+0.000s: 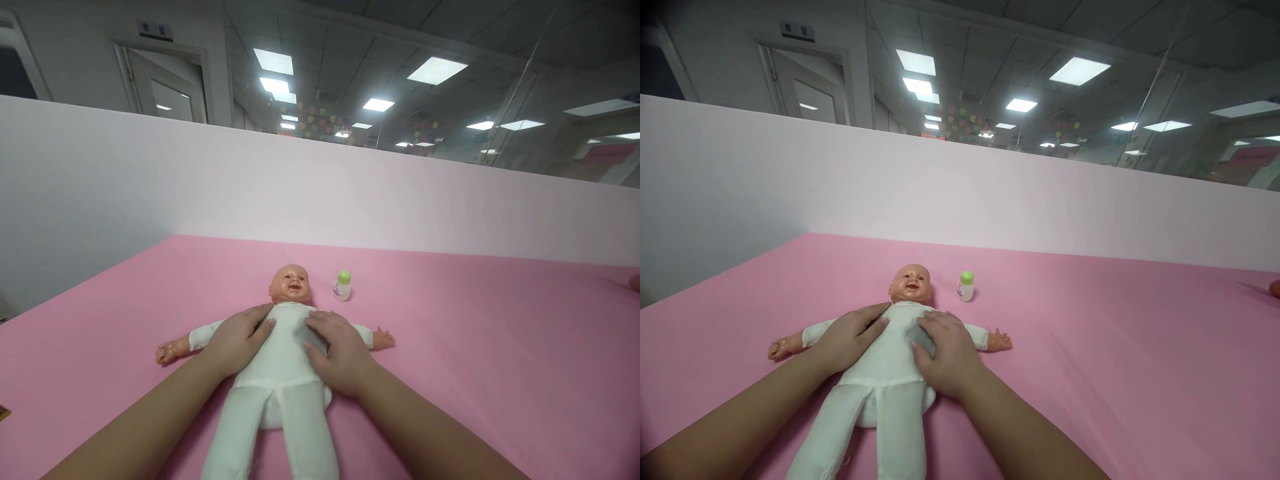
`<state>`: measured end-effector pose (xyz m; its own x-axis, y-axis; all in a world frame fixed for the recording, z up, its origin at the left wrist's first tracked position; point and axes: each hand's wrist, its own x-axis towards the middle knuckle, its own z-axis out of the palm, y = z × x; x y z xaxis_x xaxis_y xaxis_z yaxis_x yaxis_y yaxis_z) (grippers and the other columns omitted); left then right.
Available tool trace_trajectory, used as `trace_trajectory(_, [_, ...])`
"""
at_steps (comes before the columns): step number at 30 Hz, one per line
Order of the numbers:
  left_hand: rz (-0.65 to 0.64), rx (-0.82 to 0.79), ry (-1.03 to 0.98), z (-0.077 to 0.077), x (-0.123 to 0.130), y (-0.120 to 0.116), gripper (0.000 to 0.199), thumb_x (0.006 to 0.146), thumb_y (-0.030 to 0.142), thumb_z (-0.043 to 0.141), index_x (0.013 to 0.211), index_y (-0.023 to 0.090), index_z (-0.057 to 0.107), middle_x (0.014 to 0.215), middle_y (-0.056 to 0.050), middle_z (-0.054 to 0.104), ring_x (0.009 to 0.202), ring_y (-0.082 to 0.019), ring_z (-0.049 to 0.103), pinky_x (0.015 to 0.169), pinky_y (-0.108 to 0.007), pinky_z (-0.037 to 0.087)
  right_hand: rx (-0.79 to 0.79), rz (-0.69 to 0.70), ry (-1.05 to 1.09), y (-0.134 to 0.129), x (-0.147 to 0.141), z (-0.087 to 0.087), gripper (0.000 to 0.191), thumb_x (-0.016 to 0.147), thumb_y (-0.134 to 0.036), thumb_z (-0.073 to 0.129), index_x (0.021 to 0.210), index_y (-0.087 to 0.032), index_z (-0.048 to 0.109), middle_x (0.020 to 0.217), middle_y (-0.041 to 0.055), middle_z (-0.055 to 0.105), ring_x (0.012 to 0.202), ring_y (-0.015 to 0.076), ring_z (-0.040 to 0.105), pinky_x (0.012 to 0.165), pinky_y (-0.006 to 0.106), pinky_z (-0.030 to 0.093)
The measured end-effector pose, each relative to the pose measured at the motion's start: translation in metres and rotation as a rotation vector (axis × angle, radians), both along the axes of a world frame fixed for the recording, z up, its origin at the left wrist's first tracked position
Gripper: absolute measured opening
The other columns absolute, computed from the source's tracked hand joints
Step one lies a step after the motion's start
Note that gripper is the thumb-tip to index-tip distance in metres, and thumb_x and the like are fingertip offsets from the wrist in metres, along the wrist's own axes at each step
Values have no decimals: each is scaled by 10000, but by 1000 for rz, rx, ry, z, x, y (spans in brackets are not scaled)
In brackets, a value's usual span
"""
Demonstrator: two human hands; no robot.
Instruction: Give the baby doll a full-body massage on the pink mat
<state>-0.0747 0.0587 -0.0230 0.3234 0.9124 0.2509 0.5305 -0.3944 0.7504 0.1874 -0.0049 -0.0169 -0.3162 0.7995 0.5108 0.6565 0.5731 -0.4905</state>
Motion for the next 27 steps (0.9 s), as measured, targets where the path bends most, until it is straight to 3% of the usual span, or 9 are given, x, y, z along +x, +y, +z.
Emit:
trace_trajectory(4, [-20,23,49,-3,1,1,557,980,586,548,1419,275,694,1382,-76,724,1292,-370,642,1138,-452,436,106,465,99,-25,-20,2,426,983,-493,558,1276,-203,667,1200,107,775,1142,251,720,1057,400,535])
trace_trajectory(6, [-7,59,154,-10,-1,7,587,1002,594,503,1472,275,649,1416,-72,704,1293,-361,643,1125,-466,451,153,640,92,-31,-33,-7,514,973,-635,539,1193,-190,670,983,76,785,881,211,756,891,323,584])
trace_trajectory(8, [-8,87,232,-16,-3,12,604,1023,597,458,1515,278,604,1460,-64,675,1306,-348,639,1111,-470,468,157,725,64,-32,-43,-16,538,917,-708,608,1072,-200,693,883,50,769,783,195,743,817,285,583])
trace_trajectory(11, [-18,112,258,-20,-5,13,590,1040,583,433,1523,283,589,1473,-53,665,1311,-331,640,1094,-459,486,153,650,109,-30,-46,-20,512,903,-677,646,1087,-206,730,916,56,792,844,216,761,881,310,588])
trace_trajectory(14, [-34,136,240,-19,-3,10,554,1052,551,433,1510,283,595,1454,-45,679,1295,-316,648,1089,-445,490,126,535,188,-29,-40,-12,440,946,-514,650,1227,-187,736,1115,100,808,1076,247,759,1033,367,557])
trace_trajectory(17, [-60,149,231,-20,-1,8,533,1057,523,444,1512,285,587,1450,-40,681,1299,-301,645,1105,-434,483,-4,449,144,-23,-32,-4,443,967,-431,658,1333,-189,712,1294,115,762,1281,256,677,1150,414,488])
trace_trajectory(22, [-74,147,235,-23,1,10,545,1057,503,448,1528,257,574,1508,-60,637,1367,-295,603,1158,-440,451,-188,271,-131,1,-21,-3,630,1027,-515,612,1577,-221,523,1663,107,444,1566,294,370,1328,542,178])
trace_trajectory(27, [-108,183,233,-21,1,8,579,1052,500,434,1542,221,566,1518,-91,626,1404,-314,575,1184,-466,437,-258,102,-248,17,-11,-3,746,1046,-596,546,1654,-192,393,1738,114,284,1616,314,243,1328,545,159])
